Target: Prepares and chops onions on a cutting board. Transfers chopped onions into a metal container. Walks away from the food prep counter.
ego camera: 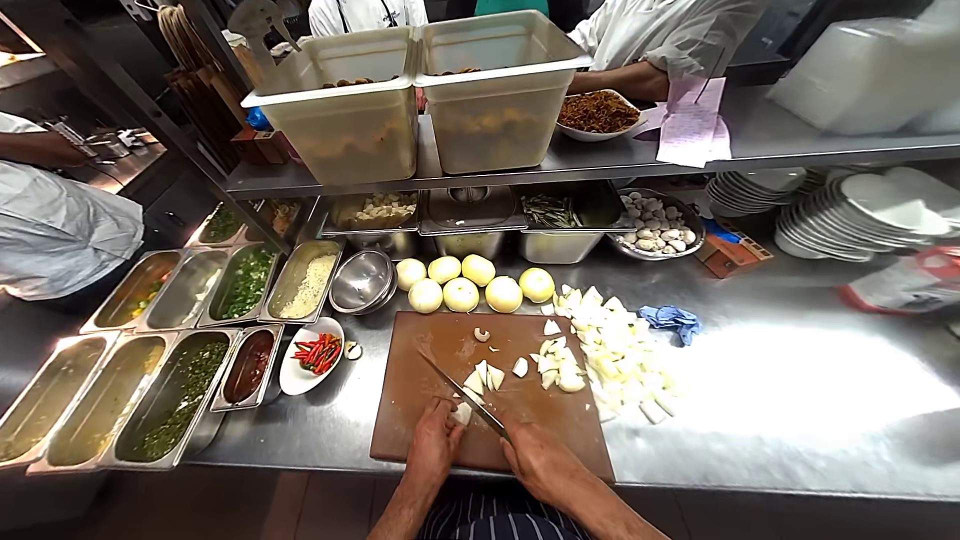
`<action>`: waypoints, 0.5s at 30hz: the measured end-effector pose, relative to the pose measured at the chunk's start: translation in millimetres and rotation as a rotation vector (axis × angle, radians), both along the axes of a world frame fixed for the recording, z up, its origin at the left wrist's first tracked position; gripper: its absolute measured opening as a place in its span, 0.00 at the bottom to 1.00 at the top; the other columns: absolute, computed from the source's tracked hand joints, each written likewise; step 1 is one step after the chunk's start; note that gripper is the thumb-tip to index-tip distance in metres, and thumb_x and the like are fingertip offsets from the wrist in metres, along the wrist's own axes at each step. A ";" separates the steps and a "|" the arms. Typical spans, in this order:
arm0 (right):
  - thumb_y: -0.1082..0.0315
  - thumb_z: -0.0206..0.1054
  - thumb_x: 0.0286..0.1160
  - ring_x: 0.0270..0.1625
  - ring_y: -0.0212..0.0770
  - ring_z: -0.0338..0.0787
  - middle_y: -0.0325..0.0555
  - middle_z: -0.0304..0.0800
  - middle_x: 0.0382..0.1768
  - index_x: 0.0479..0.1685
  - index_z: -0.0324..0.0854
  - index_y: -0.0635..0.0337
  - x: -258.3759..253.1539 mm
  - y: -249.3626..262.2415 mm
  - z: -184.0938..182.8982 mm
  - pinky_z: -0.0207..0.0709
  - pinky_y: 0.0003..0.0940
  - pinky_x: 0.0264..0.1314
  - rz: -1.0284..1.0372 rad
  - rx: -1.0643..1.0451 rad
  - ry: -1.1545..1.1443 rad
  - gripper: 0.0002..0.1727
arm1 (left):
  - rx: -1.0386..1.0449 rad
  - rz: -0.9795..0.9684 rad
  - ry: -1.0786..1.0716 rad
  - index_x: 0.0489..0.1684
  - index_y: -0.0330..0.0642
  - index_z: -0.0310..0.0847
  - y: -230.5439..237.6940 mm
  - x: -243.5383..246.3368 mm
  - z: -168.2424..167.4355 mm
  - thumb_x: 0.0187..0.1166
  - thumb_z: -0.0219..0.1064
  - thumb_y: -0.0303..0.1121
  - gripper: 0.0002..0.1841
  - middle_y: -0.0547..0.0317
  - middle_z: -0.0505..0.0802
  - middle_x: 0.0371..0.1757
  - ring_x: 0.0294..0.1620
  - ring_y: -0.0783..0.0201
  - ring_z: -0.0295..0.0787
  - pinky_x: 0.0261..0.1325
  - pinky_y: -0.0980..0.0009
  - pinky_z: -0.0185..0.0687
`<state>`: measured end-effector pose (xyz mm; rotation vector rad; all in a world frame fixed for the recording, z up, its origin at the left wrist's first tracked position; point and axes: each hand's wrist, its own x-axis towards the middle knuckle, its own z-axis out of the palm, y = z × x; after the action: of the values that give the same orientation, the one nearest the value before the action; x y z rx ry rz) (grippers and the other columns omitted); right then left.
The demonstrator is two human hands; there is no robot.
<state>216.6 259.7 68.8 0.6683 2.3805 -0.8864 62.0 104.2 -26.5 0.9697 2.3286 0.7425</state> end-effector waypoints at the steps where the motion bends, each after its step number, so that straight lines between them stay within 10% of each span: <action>1: 0.54 0.50 0.90 0.56 0.62 0.92 0.61 0.90 0.48 0.73 0.70 0.58 -4.0 -0.8 14.4 0.83 0.61 0.57 0.026 -0.009 -0.060 0.23 | 0.014 0.009 0.013 0.60 0.40 0.87 0.6 0.0 -1.3 0.74 0.75 0.38 0.19 0.49 0.90 0.61 0.50 0.61 0.93 0.60 0.66 0.90; 9: 0.52 0.46 0.91 0.50 0.60 0.94 0.57 0.92 0.42 0.66 0.73 0.55 -9.0 -14.4 -70.6 0.85 0.60 0.53 0.000 0.013 0.133 0.21 | 0.046 0.074 0.094 0.51 0.38 0.88 -1.2 7.8 -5.7 0.70 0.78 0.42 0.19 0.48 0.90 0.58 0.55 0.59 0.91 0.63 0.64 0.89; 15: 0.43 0.53 0.88 0.36 0.48 0.92 0.47 0.89 0.31 0.58 0.81 0.56 69.8 13.1 -69.9 0.86 0.52 0.43 -0.494 -0.014 0.389 0.26 | 0.097 -0.306 0.276 0.91 0.45 0.61 29.8 -35.3 -34.9 0.43 0.81 0.76 0.68 0.42 0.61 0.93 0.95 0.47 0.51 0.96 0.50 0.51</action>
<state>286.4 272.8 -1.1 1.2042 2.5813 -1.3388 26.6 133.9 -61.3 1.5149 2.3064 0.6335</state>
